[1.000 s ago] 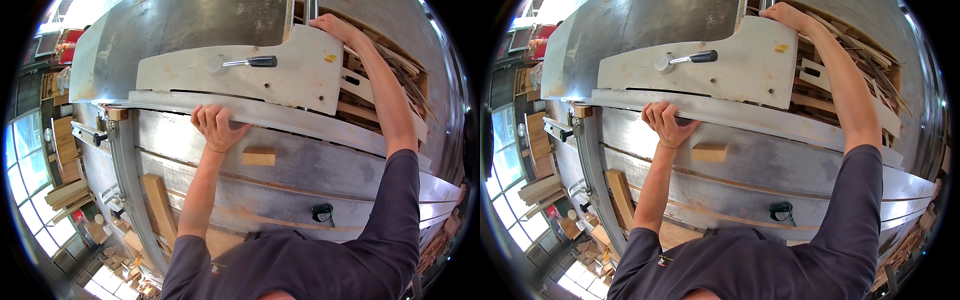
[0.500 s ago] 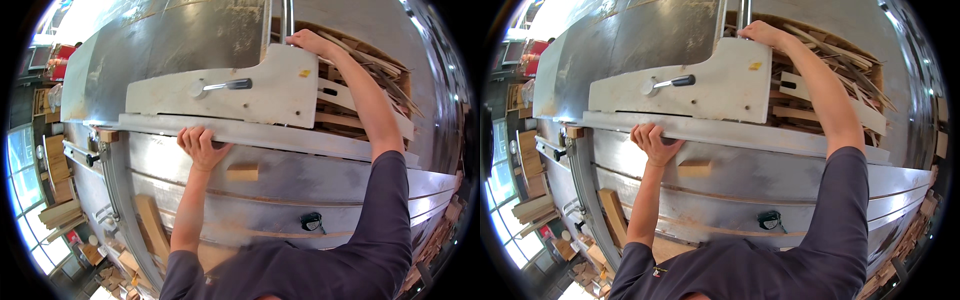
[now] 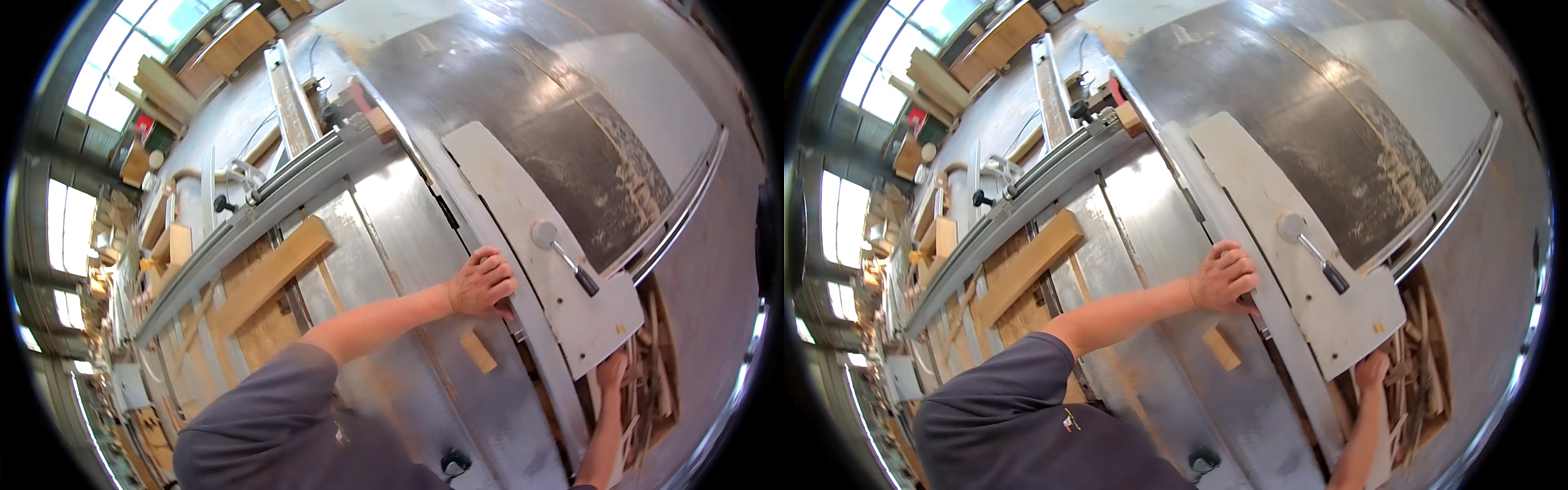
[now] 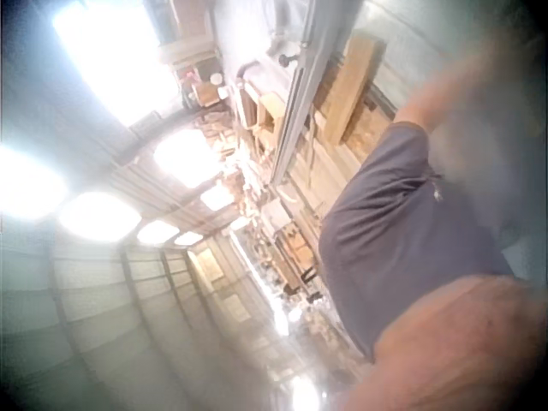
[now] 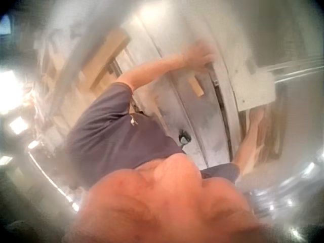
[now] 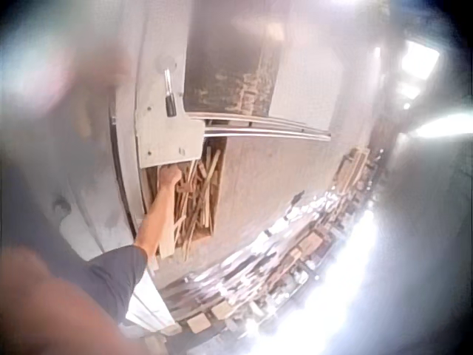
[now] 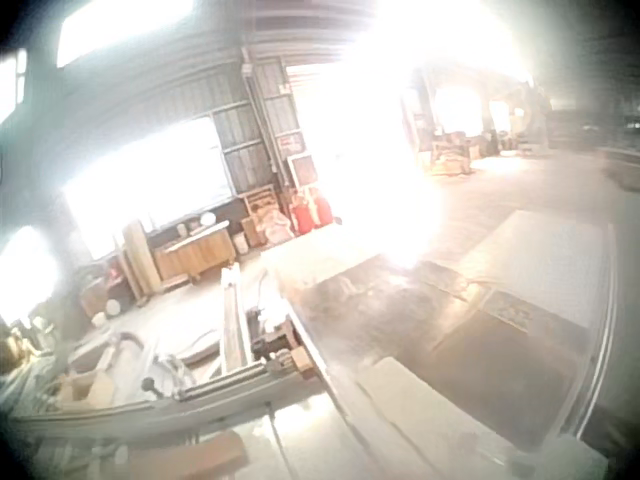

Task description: The person uses a table saw to cut a small block of wood, then uses a push stick to guide a long, thin strip of wood through the saw blade. After cutting, the person walks across the workshop floor and places the cut pieces onto a stack of lumber.

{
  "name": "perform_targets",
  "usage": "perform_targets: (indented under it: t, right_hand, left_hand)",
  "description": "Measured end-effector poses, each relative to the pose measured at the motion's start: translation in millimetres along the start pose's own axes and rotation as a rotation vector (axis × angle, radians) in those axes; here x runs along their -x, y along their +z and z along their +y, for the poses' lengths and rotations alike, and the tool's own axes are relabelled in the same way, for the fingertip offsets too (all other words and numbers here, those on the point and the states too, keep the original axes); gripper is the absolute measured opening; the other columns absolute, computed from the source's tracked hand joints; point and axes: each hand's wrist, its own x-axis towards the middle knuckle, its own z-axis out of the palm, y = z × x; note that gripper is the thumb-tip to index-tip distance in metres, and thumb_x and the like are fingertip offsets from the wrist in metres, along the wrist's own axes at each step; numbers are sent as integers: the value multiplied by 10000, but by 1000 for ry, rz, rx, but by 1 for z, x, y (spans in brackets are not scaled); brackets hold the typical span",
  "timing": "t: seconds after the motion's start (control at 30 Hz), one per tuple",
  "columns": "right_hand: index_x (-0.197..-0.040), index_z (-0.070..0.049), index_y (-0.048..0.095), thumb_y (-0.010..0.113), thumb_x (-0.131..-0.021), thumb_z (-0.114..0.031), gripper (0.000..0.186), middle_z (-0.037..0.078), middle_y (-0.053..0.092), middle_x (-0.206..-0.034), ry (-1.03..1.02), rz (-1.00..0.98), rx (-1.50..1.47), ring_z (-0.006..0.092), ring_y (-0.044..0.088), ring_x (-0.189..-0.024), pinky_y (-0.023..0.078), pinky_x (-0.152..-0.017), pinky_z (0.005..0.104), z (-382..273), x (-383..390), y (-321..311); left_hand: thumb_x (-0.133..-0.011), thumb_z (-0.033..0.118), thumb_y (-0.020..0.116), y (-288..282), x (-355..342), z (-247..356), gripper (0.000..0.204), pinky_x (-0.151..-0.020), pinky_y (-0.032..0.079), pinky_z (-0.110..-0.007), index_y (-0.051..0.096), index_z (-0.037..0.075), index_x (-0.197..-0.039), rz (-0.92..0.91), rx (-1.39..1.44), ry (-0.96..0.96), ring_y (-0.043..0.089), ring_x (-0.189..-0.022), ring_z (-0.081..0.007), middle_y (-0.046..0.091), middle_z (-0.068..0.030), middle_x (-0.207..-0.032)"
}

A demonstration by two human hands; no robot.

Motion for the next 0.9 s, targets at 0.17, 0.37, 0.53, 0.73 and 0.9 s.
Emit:
perform_targets:
  t: [0.17,0.37,0.53,0.73,0.9]
  right_hand:
    - [-1099,45,653,592,-936,-174,280,318,665,-1030,219,-106,61,495,629,-963,506,-805,545,-29,3,-25]
    - [-1329,11,548,667,-908,-320,549,258,585,-1268,96,-118,-154,430,570,-1180,461,-1007,479,-111,142,-136]
    - [-1243,-33,604,829,-749,-456,688,223,609,-1127,-23,121,255,415,582,-1073,501,-889,505,-117,261,-107]
    - [-1159,-113,707,797,-760,-613,646,198,654,-1089,250,157,367,404,605,-1070,542,-856,504,-26,316,-70]
    - [-1124,-121,714,807,-745,-620,634,192,651,-1081,225,159,553,393,626,-1011,552,-800,513,1,321,-59]
  left_hand:
    - [-783,461,747,-20,-5,8,451,-999,402,-509,543,113,-985,-64,116,-52,538,-975,-266,543,-55,-990]
    - [-798,375,777,-26,-58,19,428,-958,443,-459,574,87,-1040,-104,296,-114,563,-993,-316,568,-96,-1063]
    - [-854,429,725,45,-130,51,424,-797,524,-435,631,48,-1015,-235,200,-69,640,-957,-335,639,-135,-1001]
    - [-963,349,592,90,-185,59,350,-680,551,-433,739,84,-787,-434,58,-437,725,-804,-316,728,-106,-792]
    - [-986,310,562,125,-216,13,338,-688,566,-425,777,127,-801,-255,19,-711,739,-809,-300,754,-97,-830]
